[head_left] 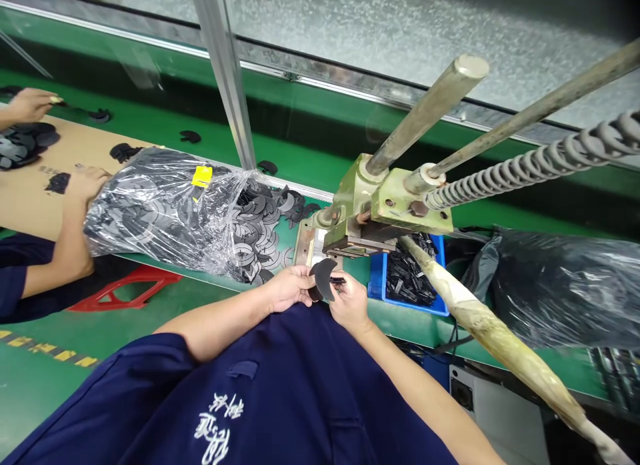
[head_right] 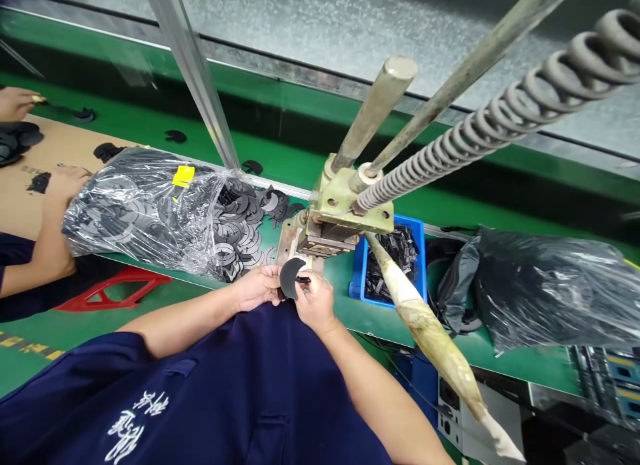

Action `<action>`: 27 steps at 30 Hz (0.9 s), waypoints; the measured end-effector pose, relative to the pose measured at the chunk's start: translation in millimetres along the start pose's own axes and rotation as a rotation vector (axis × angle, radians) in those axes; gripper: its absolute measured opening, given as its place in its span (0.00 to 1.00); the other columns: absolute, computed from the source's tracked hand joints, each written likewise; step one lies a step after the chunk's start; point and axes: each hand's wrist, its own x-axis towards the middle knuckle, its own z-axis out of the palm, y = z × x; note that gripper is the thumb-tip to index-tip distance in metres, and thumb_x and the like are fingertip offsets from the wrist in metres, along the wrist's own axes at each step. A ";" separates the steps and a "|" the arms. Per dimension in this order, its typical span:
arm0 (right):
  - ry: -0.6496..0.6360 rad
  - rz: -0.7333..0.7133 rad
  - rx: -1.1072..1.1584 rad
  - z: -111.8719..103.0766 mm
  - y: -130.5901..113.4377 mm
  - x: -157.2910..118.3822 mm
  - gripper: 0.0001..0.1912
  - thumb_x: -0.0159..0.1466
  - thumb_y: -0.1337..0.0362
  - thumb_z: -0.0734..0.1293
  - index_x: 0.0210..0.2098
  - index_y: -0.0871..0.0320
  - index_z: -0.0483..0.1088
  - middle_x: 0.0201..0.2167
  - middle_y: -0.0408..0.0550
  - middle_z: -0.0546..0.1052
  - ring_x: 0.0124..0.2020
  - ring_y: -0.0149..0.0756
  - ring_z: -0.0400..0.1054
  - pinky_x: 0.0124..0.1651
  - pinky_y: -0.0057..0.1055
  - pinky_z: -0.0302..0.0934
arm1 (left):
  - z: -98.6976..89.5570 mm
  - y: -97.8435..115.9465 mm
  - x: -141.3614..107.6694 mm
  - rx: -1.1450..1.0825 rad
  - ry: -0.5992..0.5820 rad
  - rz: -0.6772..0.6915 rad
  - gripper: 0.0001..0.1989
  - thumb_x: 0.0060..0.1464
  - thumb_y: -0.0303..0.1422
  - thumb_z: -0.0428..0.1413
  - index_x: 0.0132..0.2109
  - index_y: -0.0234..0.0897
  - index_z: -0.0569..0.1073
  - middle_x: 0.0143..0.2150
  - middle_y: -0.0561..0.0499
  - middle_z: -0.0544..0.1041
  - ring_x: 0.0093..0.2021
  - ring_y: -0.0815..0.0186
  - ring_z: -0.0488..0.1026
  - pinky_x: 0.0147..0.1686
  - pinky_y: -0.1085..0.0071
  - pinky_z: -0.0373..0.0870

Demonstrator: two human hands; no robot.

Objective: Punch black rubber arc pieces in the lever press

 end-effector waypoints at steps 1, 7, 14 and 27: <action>0.006 -0.003 -0.010 1.4 1.6 -0.8 0.06 0.61 0.61 0.63 0.34 0.56 0.70 0.29 0.49 0.78 0.29 0.36 0.73 0.36 0.35 0.70 | 2.0 -0.8 -0.9 0.008 0.015 0.023 0.16 0.45 0.35 0.66 0.33 0.32 0.68 0.23 0.52 0.71 0.20 0.71 0.70 0.17 0.77 0.67; -0.030 -0.051 -0.046 -1.4 7.6 1.1 0.11 0.62 0.63 0.62 0.42 0.58 0.71 0.35 0.51 0.80 0.31 0.36 0.76 0.36 0.33 0.72 | 3.1 0.7 3.3 0.150 0.118 0.219 0.20 0.43 0.39 0.66 0.39 0.30 0.72 0.26 0.53 0.72 0.20 0.73 0.68 0.18 0.77 0.66; -0.075 -0.186 -0.184 -21.6 -5.3 3.6 0.10 0.63 0.60 0.65 0.39 0.55 0.76 0.37 0.50 0.81 0.39 0.39 0.76 0.45 0.37 0.71 | -1.3 9.5 -1.1 0.586 0.338 0.503 0.17 0.52 0.40 0.59 0.44 0.33 0.73 0.35 0.48 0.75 0.31 0.69 0.70 0.32 0.73 0.68; -0.185 -0.340 -0.477 -21.1 -18.5 3.6 0.14 0.67 0.62 0.58 0.30 0.58 0.72 0.25 0.50 0.75 0.28 0.36 0.70 0.36 0.32 0.66 | 19.9 23.9 -16.9 1.078 0.223 0.500 0.14 0.52 0.40 0.57 0.24 0.36 0.69 0.20 0.55 0.67 0.23 0.72 0.63 0.25 0.77 0.58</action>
